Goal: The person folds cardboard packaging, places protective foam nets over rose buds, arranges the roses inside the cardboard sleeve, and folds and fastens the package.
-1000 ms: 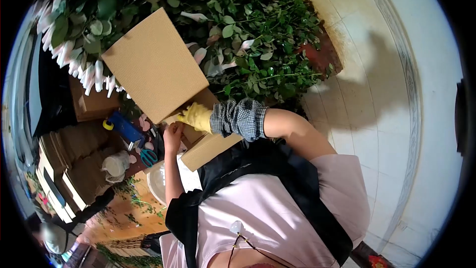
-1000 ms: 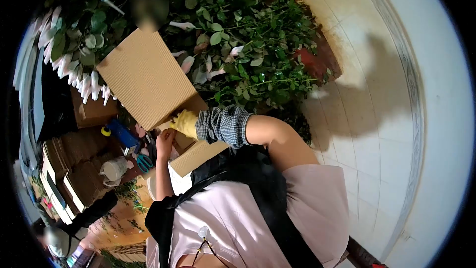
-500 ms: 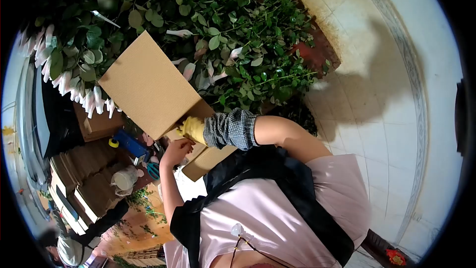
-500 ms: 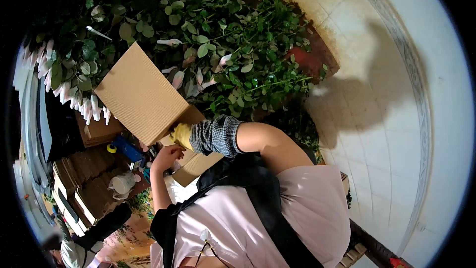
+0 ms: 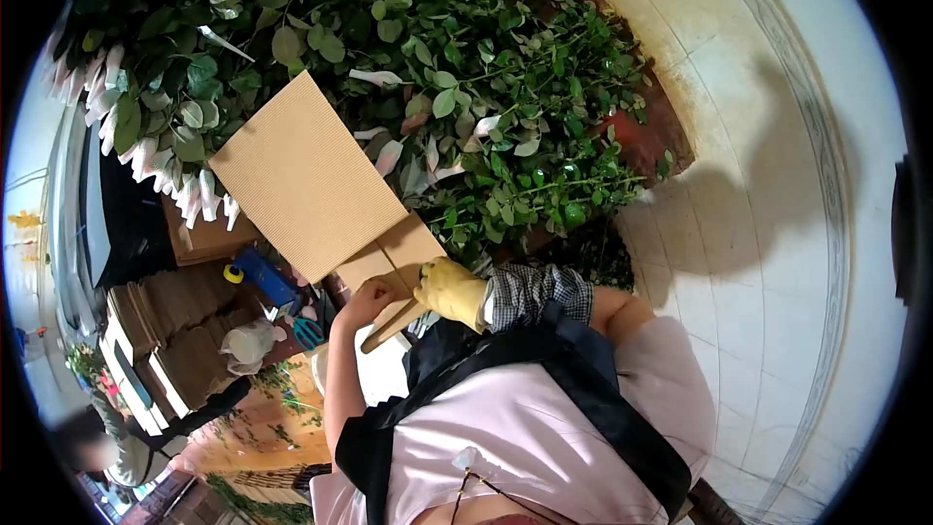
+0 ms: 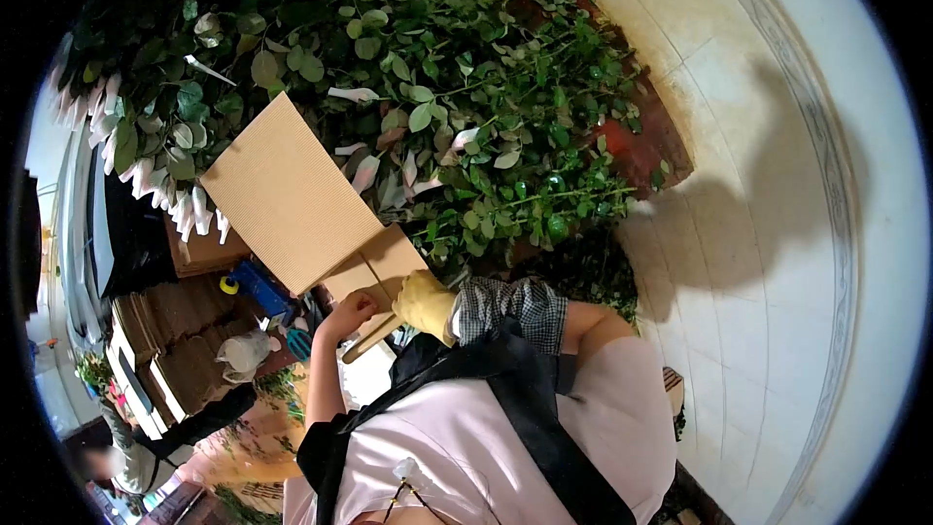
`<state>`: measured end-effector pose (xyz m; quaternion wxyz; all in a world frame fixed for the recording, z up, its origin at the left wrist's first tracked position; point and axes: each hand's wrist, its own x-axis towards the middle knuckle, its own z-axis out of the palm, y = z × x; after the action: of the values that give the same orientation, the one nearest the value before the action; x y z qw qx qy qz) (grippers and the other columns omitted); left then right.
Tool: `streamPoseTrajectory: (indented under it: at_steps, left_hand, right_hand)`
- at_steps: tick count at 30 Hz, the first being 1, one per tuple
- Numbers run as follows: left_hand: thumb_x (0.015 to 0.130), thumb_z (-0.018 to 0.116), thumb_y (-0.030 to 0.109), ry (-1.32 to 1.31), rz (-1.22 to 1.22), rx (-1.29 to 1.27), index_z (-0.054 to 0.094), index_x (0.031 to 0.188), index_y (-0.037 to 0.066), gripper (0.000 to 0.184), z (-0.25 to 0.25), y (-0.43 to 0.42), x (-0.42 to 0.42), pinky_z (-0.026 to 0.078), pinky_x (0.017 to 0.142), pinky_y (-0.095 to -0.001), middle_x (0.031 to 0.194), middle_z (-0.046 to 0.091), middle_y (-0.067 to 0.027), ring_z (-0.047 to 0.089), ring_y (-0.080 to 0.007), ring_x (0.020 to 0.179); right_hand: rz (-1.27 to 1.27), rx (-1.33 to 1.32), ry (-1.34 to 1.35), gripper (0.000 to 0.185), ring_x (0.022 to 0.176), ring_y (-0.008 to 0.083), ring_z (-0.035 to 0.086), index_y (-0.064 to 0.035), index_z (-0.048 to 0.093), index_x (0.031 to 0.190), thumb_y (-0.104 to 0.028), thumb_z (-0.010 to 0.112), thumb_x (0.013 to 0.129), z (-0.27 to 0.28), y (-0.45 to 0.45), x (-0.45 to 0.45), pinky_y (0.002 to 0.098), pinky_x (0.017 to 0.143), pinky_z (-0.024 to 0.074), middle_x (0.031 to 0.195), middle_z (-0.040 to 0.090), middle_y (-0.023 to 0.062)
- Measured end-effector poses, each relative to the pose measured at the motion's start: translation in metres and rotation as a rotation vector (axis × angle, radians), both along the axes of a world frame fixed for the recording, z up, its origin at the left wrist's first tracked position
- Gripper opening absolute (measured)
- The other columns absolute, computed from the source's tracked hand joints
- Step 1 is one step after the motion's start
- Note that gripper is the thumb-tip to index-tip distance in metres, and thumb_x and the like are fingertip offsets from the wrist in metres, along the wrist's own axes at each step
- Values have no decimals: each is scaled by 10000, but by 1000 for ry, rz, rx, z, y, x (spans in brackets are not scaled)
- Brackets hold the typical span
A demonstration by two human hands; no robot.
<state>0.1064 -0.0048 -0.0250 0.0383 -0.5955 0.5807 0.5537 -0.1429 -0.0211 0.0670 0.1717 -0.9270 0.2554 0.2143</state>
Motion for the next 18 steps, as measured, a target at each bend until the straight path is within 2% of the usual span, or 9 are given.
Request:
streamPoseTrajectory:
  at_steps: [3, 4, 5, 8, 10, 12, 14, 16, 18]
  left_hand:
    - [911, 648, 310, -26, 5, -12, 643, 1120, -12, 383, -4, 7, -2, 514, 821, -392, 1021, 664, -197, 647, -298, 925]
    - [914, 644, 306, -34, 38, -26, 649, 1097, -17, 371, -6, 8, -3, 512, 828, -390, 1005, 662, -194, 643, -302, 923]
    - [908, 648, 286, -77, 49, -126, 666, 1015, -28, 333, 7, 9, -10, 507, 828, -384, 975, 654, -188, 632, -309, 902]
    - [901, 654, 269, -19, 46, -98, 670, 954, -30, 304, 21, 4, -14, 502, 818, -379, 950, 646, -180, 622, -309, 876]
    - [901, 657, 266, -26, 46, -69, 663, 954, -33, 304, 17, 4, -14, 501, 802, -379, 944, 644, -181, 619, -306, 870]
    - [902, 655, 257, -30, 63, -96, 664, 957, -31, 293, 23, 5, -16, 502, 796, -381, 941, 644, -178, 619, -297, 863]
    - [901, 656, 253, -24, 102, -93, 669, 968, -25, 286, 25, 11, -15, 503, 788, -382, 939, 643, -178, 619, -291, 856]
    - [899, 657, 248, -8, 162, -103, 673, 979, -20, 280, 18, 7, -13, 504, 779, -384, 937, 643, -177, 618, -285, 848]
    - [906, 648, 245, 20, 77, -118, 684, 983, -9, 267, 2, 11, -5, 505, 772, -387, 920, 641, -174, 622, -285, 853]
  right_hand:
    - [-141, 899, -869, 583, 1203, 266, 588, -42, 485, 1420, -367, 638, 961, 4, -34, -41, 414, 1039, 463, 1372, 571, 151]
    - [-248, 1117, -873, 568, 1274, 220, 539, -76, 479, 1438, -377, 621, 977, 40, -61, -59, 378, 1062, 448, 1408, 552, 120]
    - [-418, 1087, -1118, 530, 1267, 210, 536, -82, 493, 1425, -342, 627, 983, 52, -81, -73, 370, 1043, 455, 1393, 561, 93]
    - [-880, 188, -1343, 490, 1243, 268, 568, -73, 580, 1298, 13, 602, 816, 73, -172, -129, 412, 1055, 466, 1354, 585, 108]
    - [-999, -742, -679, 424, 1283, 319, 530, -62, 595, 1257, 30, 530, 849, 22, -245, -165, 408, 1120, 407, 1308, 618, 143]
    - [-965, -711, -166, 362, 1296, 340, 512, -109, 666, 1125, 22, 569, 801, -30, -282, -192, 411, 1101, 397, 1276, 644, 139]
    - [-745, -718, -84, 366, 1212, 349, 560, -110, 685, 1053, 39, 582, 736, -68, -302, -211, 414, 1016, 454, 1185, 670, 145]
    - [-918, -699, -396, 370, 1085, 361, 602, -107, 688, 1020, 36, 618, 686, -17, -308, -210, 421, 900, 501, 1076, 674, 143]
    - [-892, -1124, -907, 363, 976, 340, 618, -65, 672, 1028, 69, 622, 694, 45, -285, -215, 426, 829, 511, 994, 657, 144]
